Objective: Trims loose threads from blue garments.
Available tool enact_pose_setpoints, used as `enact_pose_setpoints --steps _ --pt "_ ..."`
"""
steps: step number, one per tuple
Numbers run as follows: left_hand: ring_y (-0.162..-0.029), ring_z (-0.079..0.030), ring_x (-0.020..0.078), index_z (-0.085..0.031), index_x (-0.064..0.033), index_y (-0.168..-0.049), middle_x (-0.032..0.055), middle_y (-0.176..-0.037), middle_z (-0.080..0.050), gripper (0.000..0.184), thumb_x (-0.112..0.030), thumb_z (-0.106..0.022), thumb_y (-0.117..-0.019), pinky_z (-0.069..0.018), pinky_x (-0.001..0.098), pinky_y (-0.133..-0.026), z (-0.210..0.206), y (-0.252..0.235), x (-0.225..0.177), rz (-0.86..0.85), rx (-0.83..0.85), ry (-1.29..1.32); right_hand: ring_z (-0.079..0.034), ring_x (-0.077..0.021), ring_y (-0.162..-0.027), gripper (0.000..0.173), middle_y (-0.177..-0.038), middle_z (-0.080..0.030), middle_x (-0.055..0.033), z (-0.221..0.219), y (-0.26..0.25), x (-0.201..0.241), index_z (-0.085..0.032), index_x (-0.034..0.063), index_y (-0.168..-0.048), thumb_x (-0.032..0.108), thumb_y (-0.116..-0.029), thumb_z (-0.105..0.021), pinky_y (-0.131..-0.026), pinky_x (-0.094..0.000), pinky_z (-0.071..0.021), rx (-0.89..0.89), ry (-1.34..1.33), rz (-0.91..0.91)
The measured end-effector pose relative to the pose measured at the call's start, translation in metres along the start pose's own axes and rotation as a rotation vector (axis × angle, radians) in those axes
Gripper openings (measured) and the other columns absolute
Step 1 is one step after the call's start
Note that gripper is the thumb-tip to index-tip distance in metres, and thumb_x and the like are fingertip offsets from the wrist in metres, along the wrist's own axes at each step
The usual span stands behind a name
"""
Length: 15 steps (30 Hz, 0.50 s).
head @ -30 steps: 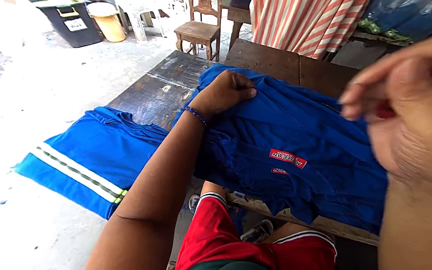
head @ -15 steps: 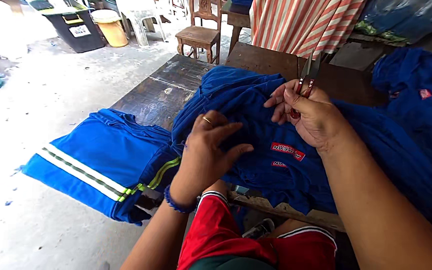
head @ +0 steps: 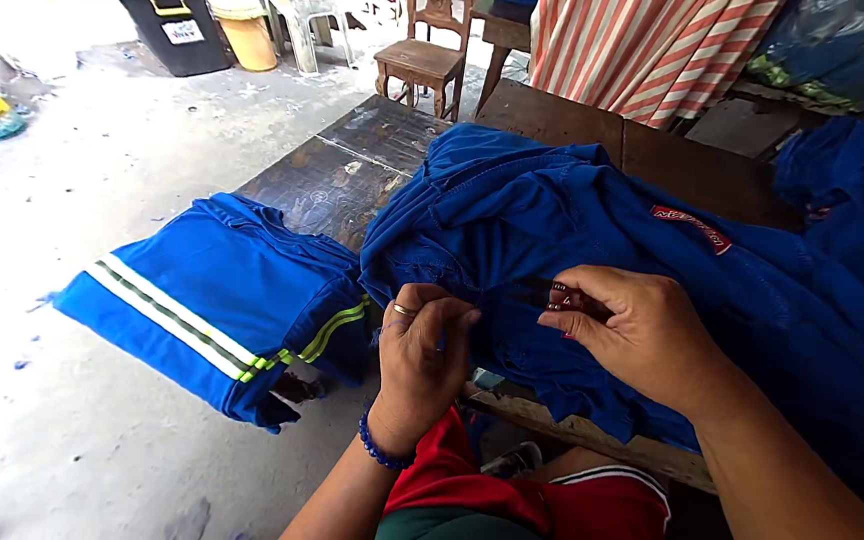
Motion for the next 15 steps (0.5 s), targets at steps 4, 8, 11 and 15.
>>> enact_pose_setpoints --steps 4,8,11,15 --pt "-0.095 -0.057 0.0041 -0.065 -0.0067 -0.092 0.0035 -0.099 -0.058 0.006 -0.010 -0.064 -0.0970 -0.0472 0.0155 -0.085 0.001 -0.001 -0.006 -0.005 -0.025 0.051 -0.066 -0.0148 -0.069 0.030 -0.082 -0.072 -0.0030 -0.008 -0.002 0.018 -0.076 0.0085 -0.093 0.035 -0.0962 -0.063 -0.056 -0.0322 -0.0503 -0.025 0.180 0.087" --pt "-0.094 -0.058 0.0035 -0.064 -0.0051 -0.092 0.0042 -0.099 -0.058 0.006 -0.008 -0.065 -0.0963 -0.0485 0.0143 -0.084 -0.002 -0.003 -0.008 0.000 -0.027 0.094 -0.067 -0.0206 -0.067 0.029 -0.077 -0.069 -0.0060 -0.018 -0.007 0.028 -0.074 0.0062 -0.093 0.031 -0.0978 -0.060 -0.052 -0.0353 -0.0481 -0.049 0.274 0.107" --pt "-0.093 -0.059 0.0044 -0.065 -0.0040 -0.091 0.0050 -0.098 -0.058 0.006 -0.007 -0.065 -0.0958 -0.0500 0.0151 -0.082 -0.003 -0.004 -0.008 0.003 -0.026 0.129 -0.068 -0.0216 -0.069 0.028 -0.077 -0.069 -0.0068 -0.022 -0.010 0.032 -0.073 0.0062 -0.093 0.030 -0.0987 -0.059 -0.053 -0.0358 -0.0488 -0.070 0.288 0.107" --pt "-0.094 -0.058 0.0041 -0.064 -0.0032 -0.091 0.0052 -0.099 -0.058 0.006 -0.006 -0.064 -0.0965 -0.0490 0.0143 -0.083 -0.005 -0.004 -0.006 0.017 -0.017 0.134 -0.066 -0.0238 -0.063 0.027 -0.069 -0.064 -0.0073 -0.026 -0.012 0.033 -0.070 0.0064 -0.084 0.025 -0.0989 -0.058 -0.049 -0.0370 -0.0449 -0.068 0.316 0.093"
Point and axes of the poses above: each hand's wrist, its own y-axis away from the middle knuckle, its own z-axis out of the back of the hand, x = y × z, the point moved 7 cm from there along -y, towards the middle knuckle
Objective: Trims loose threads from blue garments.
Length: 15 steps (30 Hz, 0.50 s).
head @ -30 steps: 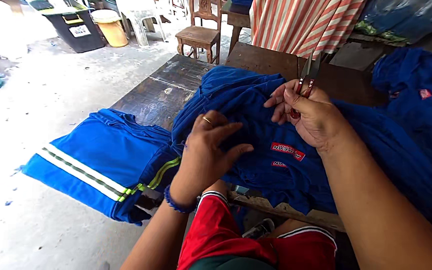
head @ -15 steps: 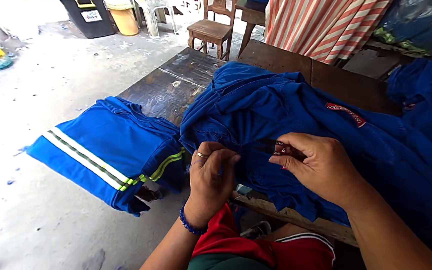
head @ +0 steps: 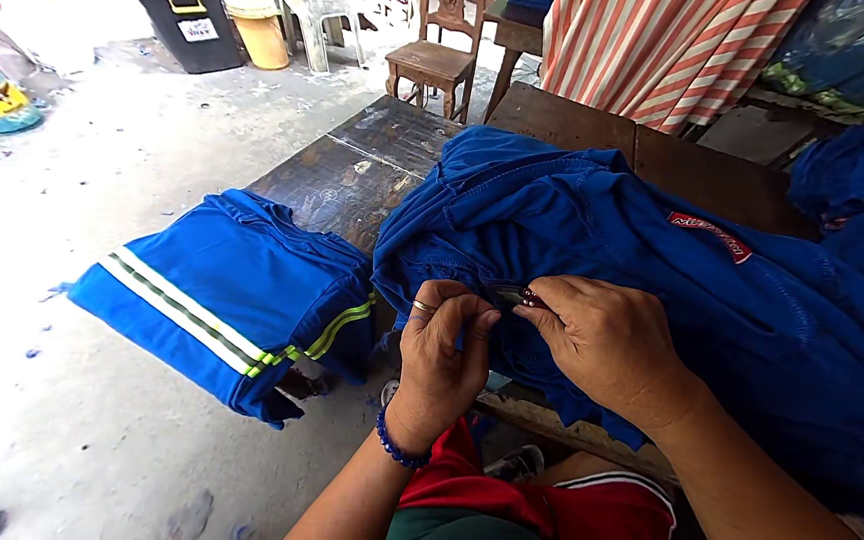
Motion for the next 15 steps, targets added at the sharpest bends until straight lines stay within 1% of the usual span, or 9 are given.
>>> enact_pose_setpoints --steps 2,4,6,7,8,10,11,12,15 --pt "-0.096 -0.057 0.0041 -0.061 -0.0048 -0.092 0.0041 -0.100 -0.057 0.010 -0.010 -0.059 -0.1002 -0.0483 0.0155 -0.085 0.002 0.003 0.005 0.031 0.026 0.013 -0.065 -0.0241 -0.063 0.026 -0.069 -0.063 -0.0075 0.000 0.002 -0.005 -0.070 0.0063 -0.085 0.025 -0.0990 -0.058 -0.049 -0.0385 -0.0451 0.010 -0.035 -0.050" --pt "-0.093 -0.058 0.0050 -0.061 -0.0083 -0.087 0.0014 -0.093 -0.059 0.024 -0.019 -0.050 -0.1055 -0.0476 0.0204 -0.086 0.011 0.008 0.013 0.083 0.046 -0.038 -0.065 -0.0186 -0.065 0.024 -0.075 -0.066 -0.0061 0.011 0.008 -0.018 -0.072 0.0056 -0.094 0.025 -0.0999 -0.060 -0.054 -0.0365 -0.0500 -0.010 -0.158 -0.145" --pt "-0.085 -0.059 0.0099 -0.061 -0.0113 -0.076 0.0002 -0.078 -0.060 0.040 -0.027 -0.044 -0.1080 -0.0434 0.0336 -0.088 0.025 0.015 0.024 0.154 0.081 -0.186 -0.059 -0.0034 -0.069 0.022 -0.082 -0.065 0.0015 0.030 0.023 -0.038 -0.069 0.0074 -0.105 0.027 -0.1018 -0.060 -0.061 -0.0218 -0.0505 -0.063 -0.335 -0.267" --pt "-0.083 -0.059 0.0138 -0.064 -0.0104 -0.076 0.0017 -0.076 -0.061 0.039 -0.028 -0.047 -0.1062 -0.0424 0.0396 -0.086 0.031 0.019 0.029 0.205 0.140 -0.262 -0.055 0.0037 -0.070 0.020 -0.084 -0.062 0.0061 0.040 0.033 -0.048 -0.067 0.0085 -0.108 0.026 -0.1026 -0.060 -0.063 -0.0138 -0.0483 -0.111 -0.437 -0.315" --pt "-0.084 -0.062 0.0165 -0.071 -0.0084 -0.085 0.0042 -0.082 -0.066 0.034 -0.031 -0.054 -0.1038 -0.0463 0.0436 -0.083 0.036 0.022 0.032 0.262 0.231 -0.320 -0.053 0.0070 -0.071 0.018 -0.085 -0.059 0.0095 0.051 0.045 -0.056 -0.065 0.0096 -0.111 0.025 -0.1029 -0.060 -0.064 -0.0099 -0.0463 -0.169 -0.535 -0.357" --pt "-0.076 -0.064 0.0104 -0.070 -0.0048 -0.112 0.0056 -0.095 -0.069 0.032 -0.033 -0.062 -0.1003 -0.0557 0.0324 -0.069 0.041 0.027 0.032 0.360 0.434 -0.302 -0.051 0.0088 -0.070 0.018 -0.089 -0.059 0.0152 0.066 0.075 -0.065 -0.061 0.0149 -0.118 0.024 -0.1020 -0.061 -0.061 -0.0077 -0.0430 -0.270 -0.647 -0.457" --pt "-0.070 -0.062 0.0037 -0.070 -0.0055 -0.113 0.0020 -0.092 -0.070 0.029 -0.030 -0.062 -0.0995 -0.0546 0.0230 -0.063 0.039 0.027 0.026 0.378 0.476 -0.236 -0.052 0.0089 -0.070 0.021 -0.091 -0.060 0.0170 0.072 0.088 -0.066 -0.059 0.0173 -0.121 0.023 -0.1008 -0.063 -0.061 -0.0074 -0.0434 -0.308 -0.665 -0.501" --pt "-0.067 -0.061 -0.0032 -0.071 -0.0068 -0.105 -0.0024 -0.086 -0.070 0.022 -0.026 -0.062 -0.0998 -0.0531 0.0142 -0.060 0.035 0.024 0.016 0.360 0.478 -0.154 -0.054 0.0091 -0.071 0.024 -0.092 -0.062 0.0180 0.075 0.100 -0.066 -0.057 0.0184 -0.121 0.023 -0.0995 -0.064 -0.062 -0.0072 -0.0448 -0.346 -0.668 -0.538" --pt "-0.082 -0.063 -0.0066 -0.072 -0.0051 -0.098 -0.0016 -0.089 -0.071 0.022 -0.024 -0.061 -0.1036 -0.0516 0.0096 -0.075 0.008 0.005 -0.028 0.163 0.482 0.099 -0.057 0.0095 -0.080 0.023 -0.094 -0.062 0.0178 0.076 0.124 -0.060 -0.057 0.0165 -0.118 0.022 -0.0985 -0.066 -0.071 -0.0076 -0.0481 -0.393 -0.633 -0.584"
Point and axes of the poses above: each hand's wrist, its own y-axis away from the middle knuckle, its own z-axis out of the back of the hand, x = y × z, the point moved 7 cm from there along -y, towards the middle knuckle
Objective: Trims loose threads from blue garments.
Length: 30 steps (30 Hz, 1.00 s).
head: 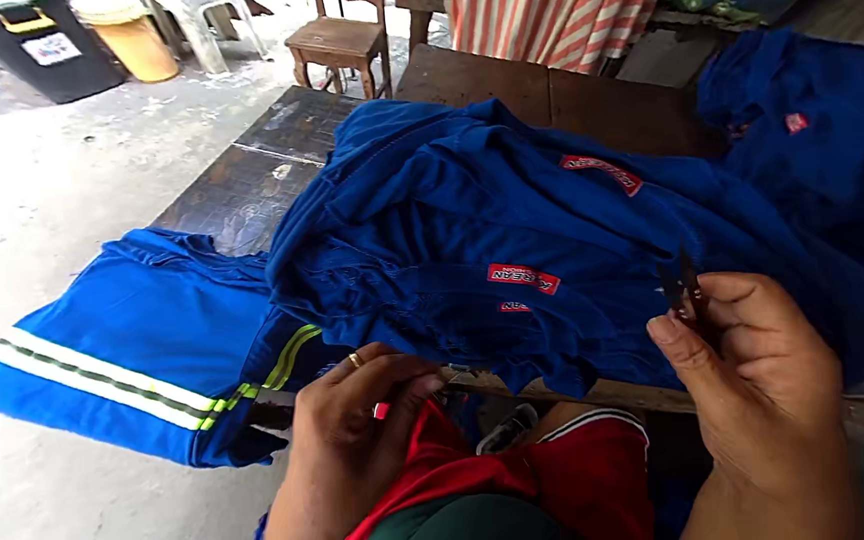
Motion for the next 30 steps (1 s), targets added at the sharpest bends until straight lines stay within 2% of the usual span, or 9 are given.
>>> enact_pose_setpoints --steps 3,5,8,10,12,14,19,22,30 --pt "-0.090 -0.064 -0.0001 -0.072 -0.0031 -0.103 0.0033 -0.096 -0.068 0.014 -0.014 -0.065 -0.1008 -0.0534 0.0138 -0.082 -0.032 -0.025 -0.024 -0.169 -0.039 0.025 -0.056 0.0092 -0.082 0.023 -0.094 -0.062 0.0133 0.002 0.010 -0.009 -0.058 0.0096 -0.117 0.022 -0.0990 -0.066 -0.073 -0.0079 -0.0485 -0.014 0.019 0.000" --pt "-0.091 -0.062 0.0040 -0.075 -0.0014 -0.099 0.0060 -0.096 -0.065 0.010 -0.006 -0.067 -0.0958 -0.0523 0.0150 -0.083 -0.051 -0.041 -0.026 -0.221 -0.090 -0.053 -0.056 0.0099 -0.081 0.022 -0.092 -0.062 0.0107 0.003 0.014 -0.013 -0.061 0.0053 -0.112 0.023 -0.0999 -0.065 -0.072 -0.0071 -0.0479 -0.032 0.060 0.014" --pt "-0.090 -0.062 0.0134 -0.078 -0.0055 -0.099 0.0069 -0.095 -0.066 0.013 -0.012 -0.068 -0.0957 -0.0510 0.0247 -0.081 -0.075 -0.060 -0.015 -0.201 -0.080 -0.227 -0.056 0.0092 -0.079 0.025 -0.090 -0.064 0.0040 0.001 0.019 -0.013 -0.066 0.0010 -0.104 0.026 -0.1003 -0.065 -0.071 -0.0066 -0.0477 -0.065 0.221 0.034" --pt "-0.089 -0.061 0.0165 -0.078 -0.0079 -0.097 0.0064 -0.093 -0.065 0.012 -0.013 -0.068 -0.0950 -0.0505 0.0284 -0.079 -0.083 -0.065 -0.008 -0.175 -0.079 -0.301 -0.058 0.0051 -0.078 0.028 -0.089 -0.066 -0.0002 -0.003 0.021 -0.012 -0.070 0.0021 -0.100 0.030 -0.1005 -0.064 -0.070 -0.0088 -0.0479 -0.069 0.360 0.034" --pt "-0.089 -0.060 0.0165 -0.078 -0.0088 -0.093 0.0055 -0.091 -0.063 0.012 -0.013 -0.068 -0.0948 -0.0487 0.0280 -0.078 -0.084 -0.066 -0.005 -0.171 -0.079 -0.322 -0.059 -0.0015 -0.075 0.032 -0.086 -0.067 -0.0031 -0.008 0.021 -0.010 -0.073 0.0044 -0.099 0.034 -0.1012 -0.062 -0.065 -0.0148 -0.0475 -0.060 0.484 0.034" --pt "-0.094 -0.059 0.0172 -0.077 -0.0080 -0.093 0.0062 -0.095 -0.063 0.015 -0.014 -0.064 -0.0972 -0.0474 0.0292 -0.082 -0.084 -0.063 -0.003 -0.172 -0.041 -0.304 -0.061 -0.0088 -0.071 0.034 -0.085 -0.067 -0.0058 -0.013 0.022 -0.008 -0.074 0.0046 -0.099 0.036 -0.1018 -0.060 -0.061 -0.0216 -0.0475 -0.046 0.578 0.043" --pt "-0.102 -0.060 0.0148 -0.067 -0.0075 -0.091 0.0059 -0.103 -0.065 0.016 -0.010 -0.055 -0.1002 -0.0472 0.0275 -0.089 -0.086 -0.058 -0.002 -0.158 -0.004 -0.217 -0.061 -0.0165 -0.065 0.035 -0.081 -0.066 -0.0083 -0.027 0.020 -0.002 -0.075 0.0040 -0.097 0.035 -0.1006 -0.059 -0.052 -0.0292 -0.0449 -0.022 0.685 0.077" --pt "-0.105 -0.061 0.0143 -0.064 -0.0072 -0.092 0.0052 -0.101 -0.066 0.016 -0.010 -0.051 -0.1022 -0.0484 0.0287 -0.093 -0.085 -0.058 -0.002 -0.158 0.004 -0.169 -0.061 -0.0193 -0.063 0.034 -0.079 -0.065 -0.0086 -0.035 0.017 0.001 -0.075 0.0045 -0.095 0.034 -0.0999 -0.059 -0.049 -0.0314 -0.0441 -0.045 0.757 0.062" --pt "-0.105 -0.062 0.0129 -0.064 -0.0077 -0.092 0.0038 -0.100 -0.067 0.016 -0.010 -0.051 -0.1018 -0.0496 0.0289 -0.093 -0.083 -0.058 0.001 -0.143 0.021 -0.111 -0.064 -0.0195 -0.064 0.033 -0.081 -0.066 -0.0089 -0.044 0.016 0.005 -0.075 0.0042 -0.095 0.034 -0.0992 -0.061 -0.050 -0.0315 -0.0463 -0.087 0.759 0.023"
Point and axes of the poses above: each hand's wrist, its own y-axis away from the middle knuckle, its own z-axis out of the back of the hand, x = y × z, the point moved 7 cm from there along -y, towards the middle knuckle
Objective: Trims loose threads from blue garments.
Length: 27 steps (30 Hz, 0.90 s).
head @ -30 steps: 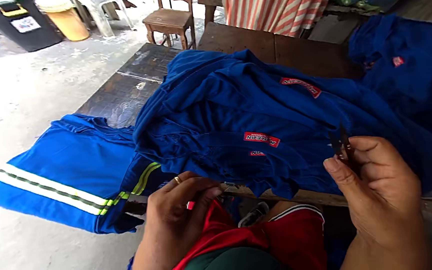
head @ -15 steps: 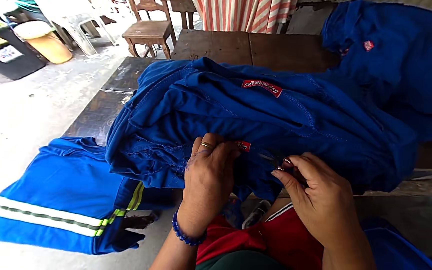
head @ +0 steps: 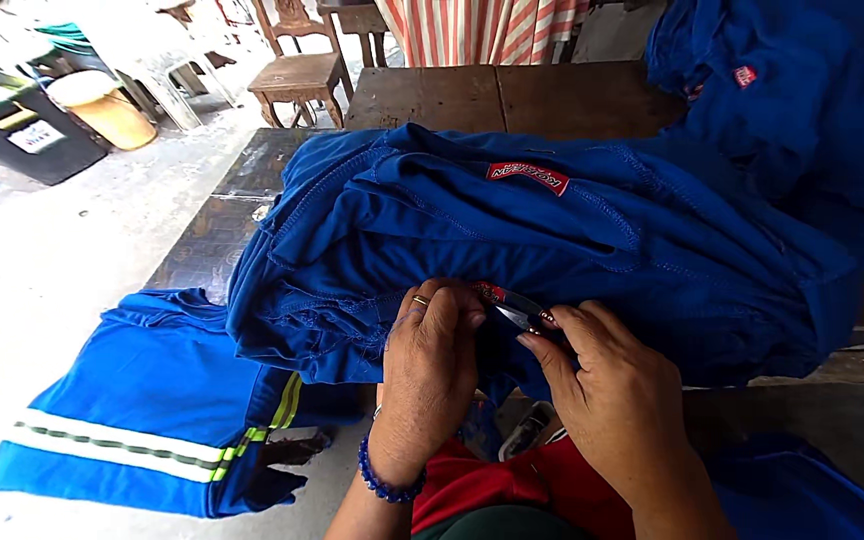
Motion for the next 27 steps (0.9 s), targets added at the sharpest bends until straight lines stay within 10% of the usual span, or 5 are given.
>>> enact_pose_setpoints --steps 13,19,27 --pt "-0.094 -0.060 0.0097 -0.063 -0.0064 -0.093 0.0016 -0.091 -0.062 0.015 -0.008 -0.051 -0.1012 -0.0475 0.0246 -0.087 -0.001 0.004 0.003 -0.003 -0.042 0.040 -0.066 -0.0184 -0.069 0.029 -0.081 -0.068 -0.0093 0.002 0.003 -0.006 -0.076 0.0046 -0.094 0.026 -0.1012 -0.057 -0.054 -0.0319 -0.0492 0.016 -0.061 -0.058" --pt "-0.087 -0.056 0.0056 -0.072 -0.0034 -0.104 0.0009 -0.089 -0.060 0.017 -0.017 -0.064 -0.0995 -0.0456 0.0198 -0.080 0.001 0.007 0.004 -0.028 -0.074 0.121 -0.061 0.0009 -0.081 0.029 -0.090 -0.069 -0.0022 0.012 0.013 -0.031 -0.073 0.0043 -0.101 0.031 -0.1017 -0.061 -0.072 -0.0123 -0.0483 -0.007 -0.299 -0.112" --pt "-0.075 -0.053 0.0063 -0.080 -0.0079 -0.090 -0.0021 -0.074 -0.061 0.010 -0.012 -0.071 -0.0915 -0.0407 0.0221 -0.071 -0.009 0.005 0.003 -0.003 -0.160 -0.035 -0.062 -0.0049 -0.075 0.031 -0.087 -0.069 -0.0036 0.012 0.015 -0.028 -0.073 0.0056 -0.100 0.033 -0.1015 -0.060 -0.063 -0.0185 -0.0489 0.019 -0.258 -0.090"
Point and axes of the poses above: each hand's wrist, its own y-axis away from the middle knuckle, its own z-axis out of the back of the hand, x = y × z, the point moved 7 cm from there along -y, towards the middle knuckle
